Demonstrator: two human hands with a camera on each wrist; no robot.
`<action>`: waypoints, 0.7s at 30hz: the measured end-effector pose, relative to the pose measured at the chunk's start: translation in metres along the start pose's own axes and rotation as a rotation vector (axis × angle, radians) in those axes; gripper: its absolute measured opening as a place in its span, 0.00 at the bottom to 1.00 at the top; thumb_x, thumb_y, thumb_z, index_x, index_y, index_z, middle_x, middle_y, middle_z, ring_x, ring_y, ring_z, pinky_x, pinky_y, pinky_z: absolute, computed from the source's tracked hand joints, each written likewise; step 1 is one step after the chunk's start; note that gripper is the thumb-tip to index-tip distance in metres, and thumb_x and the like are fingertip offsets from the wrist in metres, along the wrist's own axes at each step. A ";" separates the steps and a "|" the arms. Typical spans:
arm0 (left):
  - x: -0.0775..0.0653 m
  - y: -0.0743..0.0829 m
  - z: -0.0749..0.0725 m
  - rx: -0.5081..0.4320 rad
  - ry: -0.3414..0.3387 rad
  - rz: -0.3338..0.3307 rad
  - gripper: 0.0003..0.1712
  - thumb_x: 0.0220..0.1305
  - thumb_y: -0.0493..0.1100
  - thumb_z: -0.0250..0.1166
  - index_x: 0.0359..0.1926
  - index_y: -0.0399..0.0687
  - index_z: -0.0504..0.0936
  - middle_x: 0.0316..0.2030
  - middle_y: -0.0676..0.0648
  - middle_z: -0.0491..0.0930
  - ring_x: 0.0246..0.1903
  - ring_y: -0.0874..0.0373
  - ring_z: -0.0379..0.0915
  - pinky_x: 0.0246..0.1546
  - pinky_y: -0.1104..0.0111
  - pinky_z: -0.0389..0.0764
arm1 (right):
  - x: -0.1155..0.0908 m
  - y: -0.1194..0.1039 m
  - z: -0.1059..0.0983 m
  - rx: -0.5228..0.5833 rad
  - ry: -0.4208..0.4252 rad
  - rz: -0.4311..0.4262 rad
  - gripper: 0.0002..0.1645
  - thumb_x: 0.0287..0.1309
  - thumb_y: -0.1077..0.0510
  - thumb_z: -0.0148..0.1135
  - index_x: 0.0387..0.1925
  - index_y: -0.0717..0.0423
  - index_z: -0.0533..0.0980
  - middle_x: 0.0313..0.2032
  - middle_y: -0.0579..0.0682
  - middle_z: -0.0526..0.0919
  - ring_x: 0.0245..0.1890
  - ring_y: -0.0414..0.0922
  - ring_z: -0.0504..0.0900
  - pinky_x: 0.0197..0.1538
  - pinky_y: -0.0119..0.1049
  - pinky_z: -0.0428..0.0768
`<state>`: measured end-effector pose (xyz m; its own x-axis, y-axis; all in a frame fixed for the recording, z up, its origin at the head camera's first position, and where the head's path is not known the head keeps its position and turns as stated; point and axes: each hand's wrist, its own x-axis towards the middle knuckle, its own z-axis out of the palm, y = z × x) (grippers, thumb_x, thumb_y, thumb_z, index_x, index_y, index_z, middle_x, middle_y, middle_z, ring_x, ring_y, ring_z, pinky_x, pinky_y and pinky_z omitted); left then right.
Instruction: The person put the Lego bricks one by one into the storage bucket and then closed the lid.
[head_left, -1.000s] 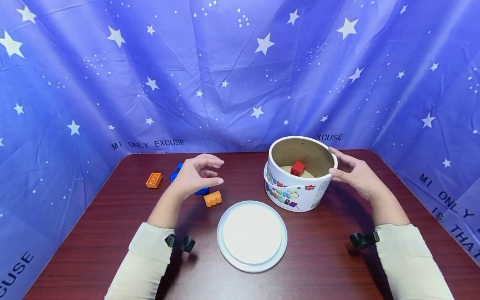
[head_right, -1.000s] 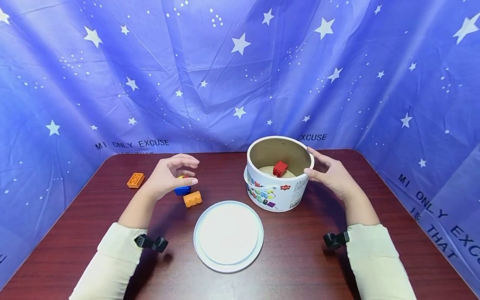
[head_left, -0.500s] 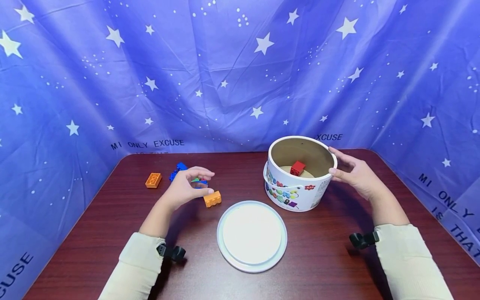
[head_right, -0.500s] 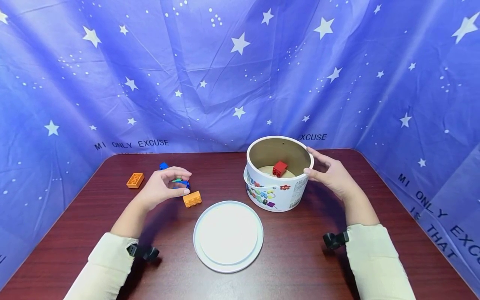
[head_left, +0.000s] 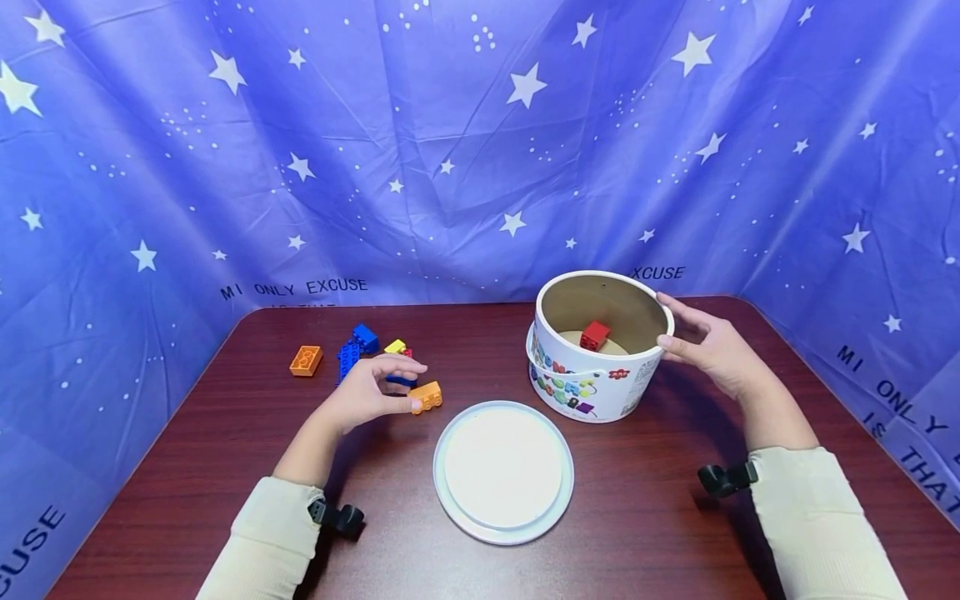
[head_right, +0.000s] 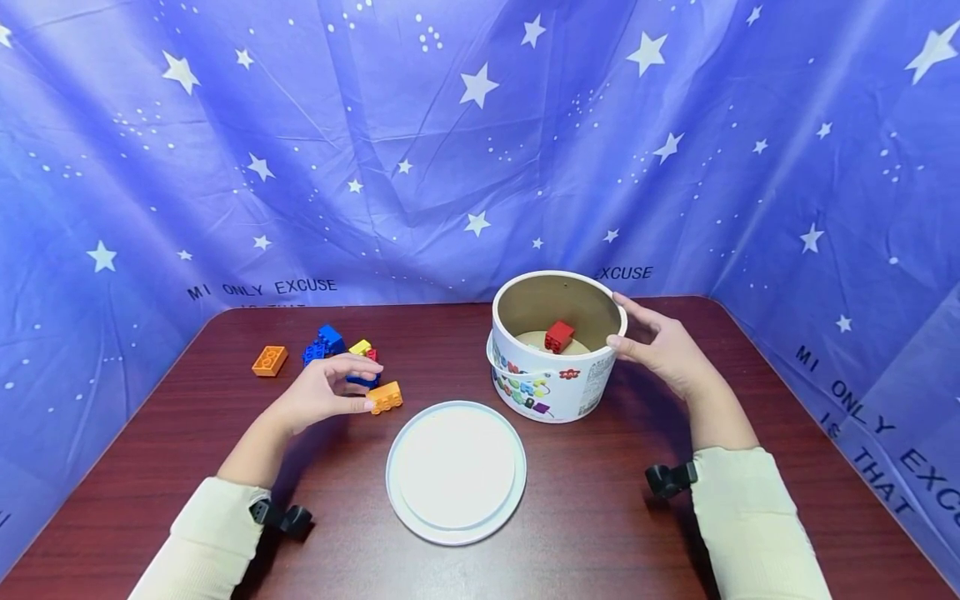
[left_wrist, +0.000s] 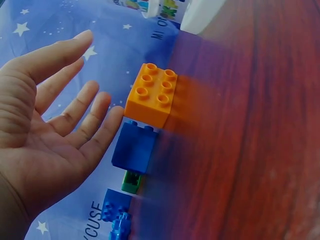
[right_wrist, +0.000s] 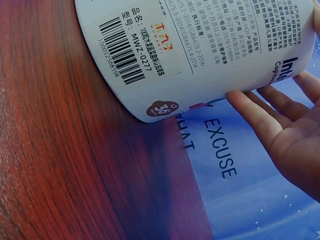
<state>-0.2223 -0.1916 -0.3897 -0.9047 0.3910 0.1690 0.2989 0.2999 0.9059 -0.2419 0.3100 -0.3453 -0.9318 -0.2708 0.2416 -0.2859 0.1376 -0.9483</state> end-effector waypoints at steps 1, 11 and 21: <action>0.000 -0.001 0.000 0.008 -0.006 0.002 0.28 0.52 0.34 0.75 0.56 0.35 0.80 0.53 0.40 0.78 0.54 0.39 0.73 0.52 0.54 0.79 | 0.000 0.000 0.000 -0.002 0.000 0.000 0.39 0.62 0.69 0.61 0.72 0.63 0.57 0.57 0.44 0.73 0.48 0.36 0.80 0.44 0.33 0.83; -0.002 -0.005 -0.002 0.114 0.003 -0.003 0.27 0.50 0.34 0.76 0.53 0.40 0.83 0.50 0.41 0.80 0.50 0.45 0.76 0.46 0.57 0.83 | 0.000 0.000 0.000 -0.002 -0.005 -0.004 0.39 0.62 0.70 0.60 0.72 0.63 0.57 0.57 0.44 0.73 0.49 0.36 0.79 0.44 0.32 0.83; -0.002 -0.012 -0.001 0.144 -0.103 -0.053 0.33 0.50 0.35 0.77 0.59 0.39 0.79 0.53 0.39 0.80 0.51 0.45 0.77 0.44 0.63 0.83 | 0.001 0.001 -0.001 -0.005 -0.001 -0.001 0.39 0.62 0.69 0.60 0.72 0.62 0.57 0.58 0.45 0.72 0.49 0.36 0.79 0.44 0.32 0.83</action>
<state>-0.2240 -0.1970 -0.4005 -0.8867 0.4560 0.0758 0.2990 0.4407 0.8464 -0.2432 0.3112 -0.3463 -0.9312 -0.2721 0.2427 -0.2883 0.1417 -0.9470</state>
